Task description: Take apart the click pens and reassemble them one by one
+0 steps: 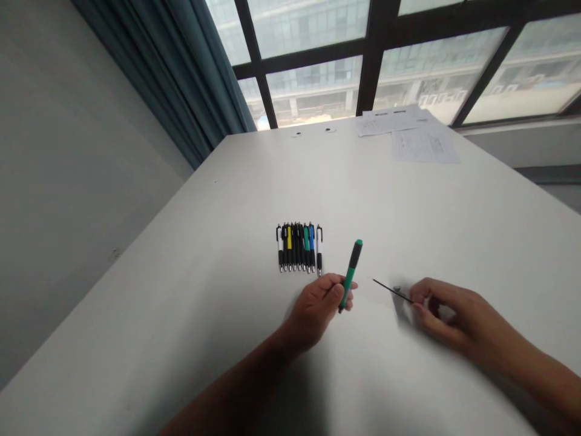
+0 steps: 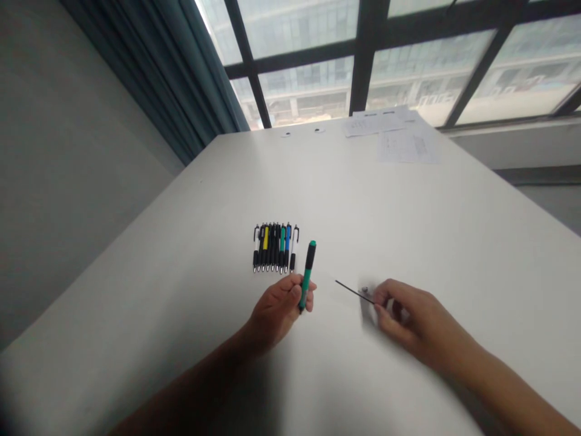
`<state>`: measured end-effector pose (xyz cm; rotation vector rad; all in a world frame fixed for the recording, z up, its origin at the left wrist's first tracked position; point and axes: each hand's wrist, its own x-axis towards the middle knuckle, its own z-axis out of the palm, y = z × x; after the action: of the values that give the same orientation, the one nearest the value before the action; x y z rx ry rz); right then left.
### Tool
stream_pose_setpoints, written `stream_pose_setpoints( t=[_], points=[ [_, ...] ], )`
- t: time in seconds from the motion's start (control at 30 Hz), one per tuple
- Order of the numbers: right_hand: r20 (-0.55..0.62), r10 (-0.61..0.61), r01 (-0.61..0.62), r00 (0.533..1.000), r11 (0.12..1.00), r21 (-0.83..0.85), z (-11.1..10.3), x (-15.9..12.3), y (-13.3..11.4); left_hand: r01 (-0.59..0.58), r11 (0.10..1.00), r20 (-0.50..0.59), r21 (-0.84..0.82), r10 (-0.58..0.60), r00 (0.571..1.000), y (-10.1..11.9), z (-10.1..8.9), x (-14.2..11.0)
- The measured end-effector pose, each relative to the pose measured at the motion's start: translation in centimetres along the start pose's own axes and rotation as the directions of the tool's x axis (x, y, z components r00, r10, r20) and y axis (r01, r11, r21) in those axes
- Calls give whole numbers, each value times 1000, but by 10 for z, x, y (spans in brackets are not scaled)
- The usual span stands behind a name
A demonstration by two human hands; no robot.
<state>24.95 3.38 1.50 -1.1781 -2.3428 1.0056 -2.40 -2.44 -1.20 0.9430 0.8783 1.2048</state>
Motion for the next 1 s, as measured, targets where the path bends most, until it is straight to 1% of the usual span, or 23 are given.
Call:
stream_pose_setpoints(
  t=[0.07, 0.1, 0.17, 0.23, 0.3, 0.4, 0.47, 0.5, 0.6, 0.63, 0.67, 0.77, 0.83, 0.9, 1.0],
  points=[
    [-38, 49, -42, 998, 985, 169, 0, -1, -2, 81, 990, 56, -116, -74, 996, -4, 2, -1],
    [-70, 65, -45, 995, 965, 258, 0, -1, -2, 117, 984, 83, -133, -107, 991, -3, 3, -1],
    [-143, 107, -36, 984, 904, 426, 0, -2, -1, 185, 979, 140, -91, -172, 975, 0, 5, -2],
    [-189, 160, -22, 969, 818, 575, -2, -2, 2, 217, 976, 170, -10, -212, 962, 5, 6, -3],
    [-208, 207, 0, 956, 708, 706, -4, -1, 4, 244, 969, 193, 47, -248, 949, 10, 7, -4],
    [-176, 292, -10, 940, 541, 841, -11, 2, 1, 272, 958, 215, 90, -285, 934, 13, 7, -4],
    [-155, 347, -34, 925, 480, 877, -15, 3, -1, 269, 956, 228, 117, -289, 930, 14, 7, -5],
    [-155, 367, -40, 917, 472, 881, -17, 3, -2, 264, 955, 237, 134, -290, 927, 14, 7, -5],
    [-184, 390, -37, 902, 495, 868, -20, 4, -2, 258, 947, 263, 189, -302, 916, 15, 6, -6],
    [-184, 400, -39, 898, 487, 872, -21, 4, -1, 256, 945, 268, 203, -305, 914, 15, 6, -7],
    [-176, 414, -41, 893, 464, 885, -20, 4, 0, 255, 943, 272, 212, -307, 912, 15, 6, -7],
    [-128, 446, -40, 886, 348, 937, -19, 6, 3, 244, 941, 279, 232, -305, 910, 15, 5, -8],
    [-105, 445, -48, 890, 319, 946, -17, 8, 5, 235, 940, 284, 249, -302, 910, 15, 5, -8],
    [-120, 447, -50, 887, 350, 936, -14, 10, 7, 218, 938, 293, 269, -295, 910, 15, 5, -8],
    [-210, 464, -29, 860, 458, 889, -12, 11, 10, 177, 932, 313, 318, -279, 908, 16, 5, -8]
  ],
)
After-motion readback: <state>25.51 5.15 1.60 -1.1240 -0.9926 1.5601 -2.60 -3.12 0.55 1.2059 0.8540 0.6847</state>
